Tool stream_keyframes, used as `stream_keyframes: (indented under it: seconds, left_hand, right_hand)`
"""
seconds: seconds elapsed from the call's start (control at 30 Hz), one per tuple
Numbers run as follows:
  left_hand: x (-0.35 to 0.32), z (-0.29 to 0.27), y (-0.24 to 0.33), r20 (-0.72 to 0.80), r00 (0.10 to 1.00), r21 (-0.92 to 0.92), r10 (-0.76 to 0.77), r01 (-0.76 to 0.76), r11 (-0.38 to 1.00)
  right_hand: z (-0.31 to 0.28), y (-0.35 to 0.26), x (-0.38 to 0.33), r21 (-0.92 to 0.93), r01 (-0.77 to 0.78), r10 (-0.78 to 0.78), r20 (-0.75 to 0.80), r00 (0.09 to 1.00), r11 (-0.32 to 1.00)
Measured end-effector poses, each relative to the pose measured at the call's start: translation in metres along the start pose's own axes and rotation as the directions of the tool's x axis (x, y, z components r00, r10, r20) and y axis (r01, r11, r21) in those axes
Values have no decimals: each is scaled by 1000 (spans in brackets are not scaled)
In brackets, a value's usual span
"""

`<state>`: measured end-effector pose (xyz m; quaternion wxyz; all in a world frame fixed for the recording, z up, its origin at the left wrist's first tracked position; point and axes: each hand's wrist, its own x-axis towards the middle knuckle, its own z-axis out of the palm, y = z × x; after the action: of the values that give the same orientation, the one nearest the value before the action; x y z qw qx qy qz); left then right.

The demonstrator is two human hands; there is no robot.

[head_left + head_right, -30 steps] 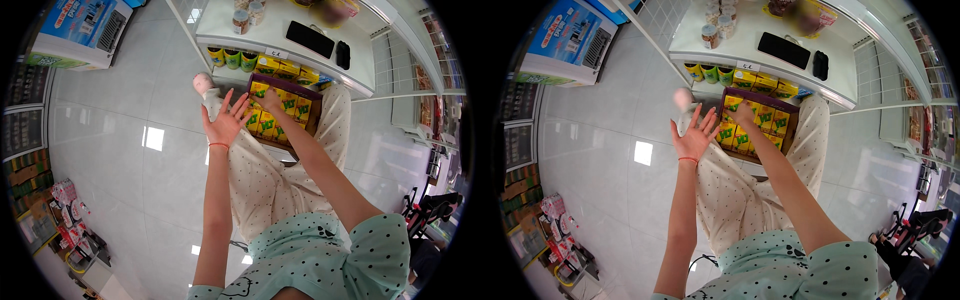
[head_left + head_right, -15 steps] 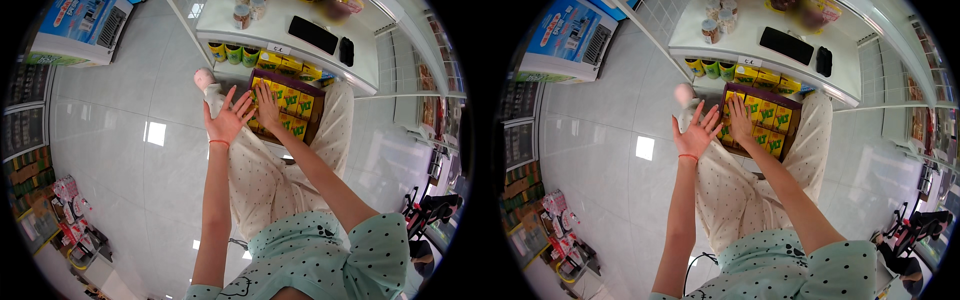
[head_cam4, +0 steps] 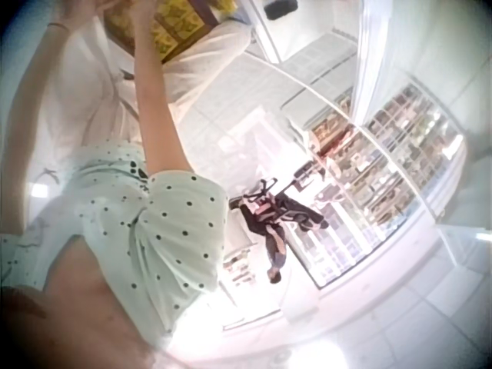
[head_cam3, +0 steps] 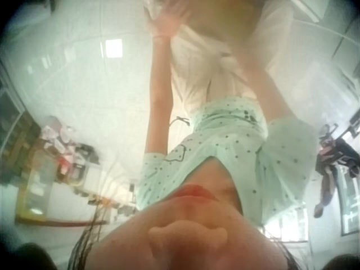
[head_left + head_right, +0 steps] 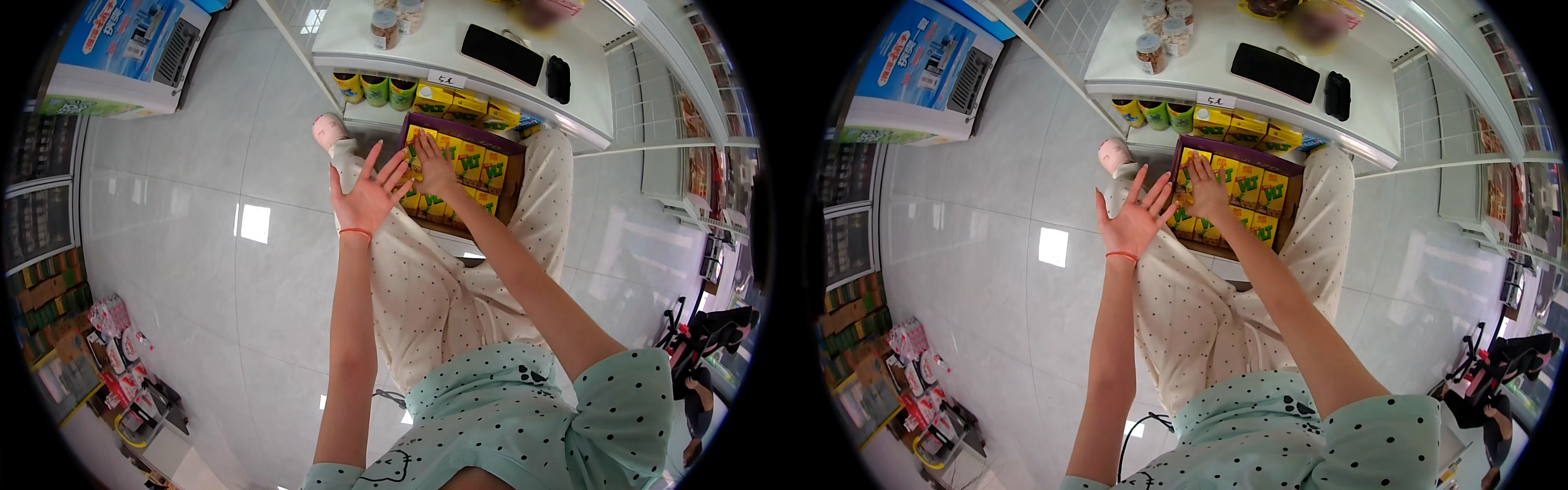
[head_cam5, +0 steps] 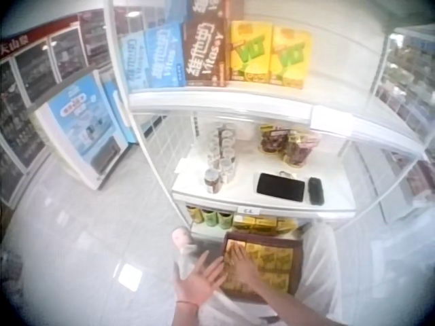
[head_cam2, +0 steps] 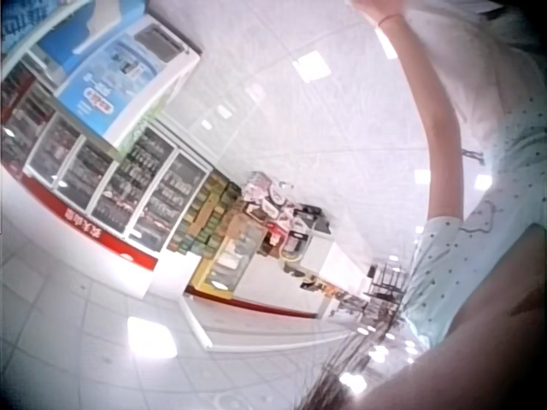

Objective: The person sits on the floor of a store aisle and restocks a shelf with small yellow and brown boxes. They repeatedly pick up boxes from a purple crate on their lap and place them onto the shelf above.

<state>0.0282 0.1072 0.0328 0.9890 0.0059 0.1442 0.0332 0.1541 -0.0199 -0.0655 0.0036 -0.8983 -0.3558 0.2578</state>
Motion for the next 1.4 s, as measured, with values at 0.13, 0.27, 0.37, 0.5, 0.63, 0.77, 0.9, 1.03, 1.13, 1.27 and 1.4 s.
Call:
stream_keyframes:
  seconds: [0.13,0.27,0.37,0.5,0.63,0.77,0.9,1.03,1.13,1.27,1.4]
  left_hand:
    - [1,3,-1,-5,1000,-9,0,0,1000]
    - [1,1,-1,5,1000,-7,-1,1,1000]
    - [2,1,-1,-10,1000,-12,-2,2,1000]
    - [5,2,-2,-12,1000,2,-19,19,1000]
    - [4,3,-3,-9,1000,-3,-12,12,1000]
    - [5,0,-4,5,1000,14,-17,17,1000]
    - [3,-1,-3,-1,1000,28,-7,7,1000]
    - [-1,0,-5,-11,1000,57,8,-7,998]
    - [-4,-1,-5,-18,999,45,28,-27,999]
    - [-6,1,-8,-37,999,69,39,-36,997]
    - [-6,-2,-11,-39,998,84,42,-38,996]
  right_hand:
    - [-1,12,16,-63,8,1,143,990,998]
    - [7,6,-3,-107,64,-53,106,993,992]
    - [15,-3,-21,-98,105,-95,105,990,990]
    - [20,-3,-23,6,75,-75,105,992,997]
    - [9,-8,-12,19,34,-37,216,976,999]
    - [-2,-11,-1,33,1,-11,301,953,999]
    - [7,-4,-12,12,67,-68,213,975,998]
    - [43,4,-43,-33,127,-123,89,988,991]
    - [57,9,-56,82,128,-133,63,989,988]
    - [55,7,-54,99,96,-104,77,992,990]
    - [54,2,-59,62,62,-65,58,996,996]
